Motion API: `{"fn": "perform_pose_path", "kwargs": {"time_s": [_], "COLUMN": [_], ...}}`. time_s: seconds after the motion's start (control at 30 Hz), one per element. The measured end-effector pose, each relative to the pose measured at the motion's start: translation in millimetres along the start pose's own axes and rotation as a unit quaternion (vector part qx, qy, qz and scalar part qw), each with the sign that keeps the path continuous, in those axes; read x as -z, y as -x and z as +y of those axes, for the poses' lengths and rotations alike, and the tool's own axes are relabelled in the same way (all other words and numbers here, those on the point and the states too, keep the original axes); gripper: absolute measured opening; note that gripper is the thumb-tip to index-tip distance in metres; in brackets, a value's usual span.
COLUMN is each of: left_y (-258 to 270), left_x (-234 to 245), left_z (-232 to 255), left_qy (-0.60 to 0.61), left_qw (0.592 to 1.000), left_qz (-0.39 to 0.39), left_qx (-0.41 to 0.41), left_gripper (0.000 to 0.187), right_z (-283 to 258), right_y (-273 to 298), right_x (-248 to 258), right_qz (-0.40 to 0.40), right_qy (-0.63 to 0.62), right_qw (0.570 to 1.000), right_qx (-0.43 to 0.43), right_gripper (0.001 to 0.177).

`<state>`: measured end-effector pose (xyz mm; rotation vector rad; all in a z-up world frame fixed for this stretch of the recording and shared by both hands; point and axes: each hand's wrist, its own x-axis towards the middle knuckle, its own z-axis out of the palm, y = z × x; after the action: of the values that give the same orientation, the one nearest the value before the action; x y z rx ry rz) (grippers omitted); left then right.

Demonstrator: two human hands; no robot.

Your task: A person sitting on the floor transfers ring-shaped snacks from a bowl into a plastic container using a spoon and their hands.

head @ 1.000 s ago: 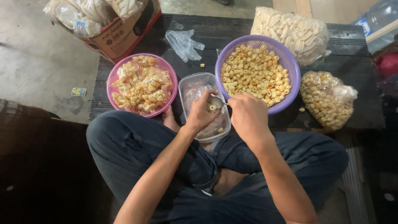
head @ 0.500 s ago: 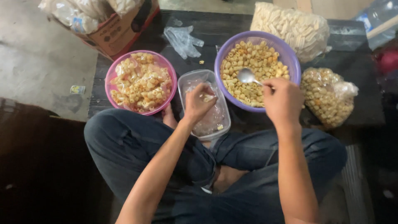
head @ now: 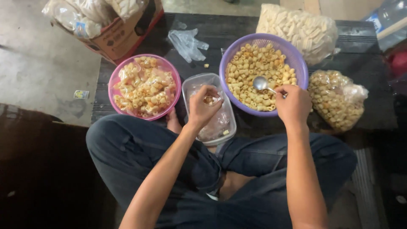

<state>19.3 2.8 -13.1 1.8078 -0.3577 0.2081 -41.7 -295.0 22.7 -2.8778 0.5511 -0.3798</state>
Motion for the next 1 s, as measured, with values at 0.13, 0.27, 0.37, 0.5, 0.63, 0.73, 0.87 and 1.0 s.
{"fn": "perform_pose_path", "kwargs": {"time_s": [0.13,0.27,0.37,0.5,0.63,0.73,0.87,1.0], "left_y": [5,5,0,7,0,1,6,14], "left_x": [3,-7,0,-5,-10,-2,7,5], "left_z": [-3,-16,16,-35,-11,2,19,25], "left_qy": [0.006,-0.016,0.008,-0.015,-0.013,-0.001,-0.006,-0.044], "left_qw": [1.000,0.999,1.000,0.999,0.999,0.999,0.999,0.996], "left_qz": [-0.008,-0.033,-0.014,-0.038,-0.031,-0.027,-0.048,-0.073], "left_qx": [0.001,0.008,-0.019,-0.012,-0.027,-0.025,-0.017,-0.022], "left_gripper": [0.042,0.048,0.052,0.047,0.044,0.050,0.061,0.065], "right_z": [-11,-14,-9,-9,-10,-16,-33,-90], "right_y": [1,2,2,-2,1,-1,10,25], "right_x": [13,8,8,6,0,-4,9,51], "right_qz": [-0.008,-0.029,-0.039,-0.031,-0.048,-0.057,-0.054,-0.009], "right_qy": [0.006,-0.002,-0.001,-0.003,0.009,-0.009,-0.072,-0.301], "right_qw": [1.000,0.999,0.998,0.999,0.998,0.998,0.994,0.926], "right_qx": [-0.012,-0.041,-0.047,-0.031,-0.041,-0.014,0.062,0.230], "right_gripper": [0.014,0.015,0.016,0.016,0.015,0.014,0.012,0.006]}}
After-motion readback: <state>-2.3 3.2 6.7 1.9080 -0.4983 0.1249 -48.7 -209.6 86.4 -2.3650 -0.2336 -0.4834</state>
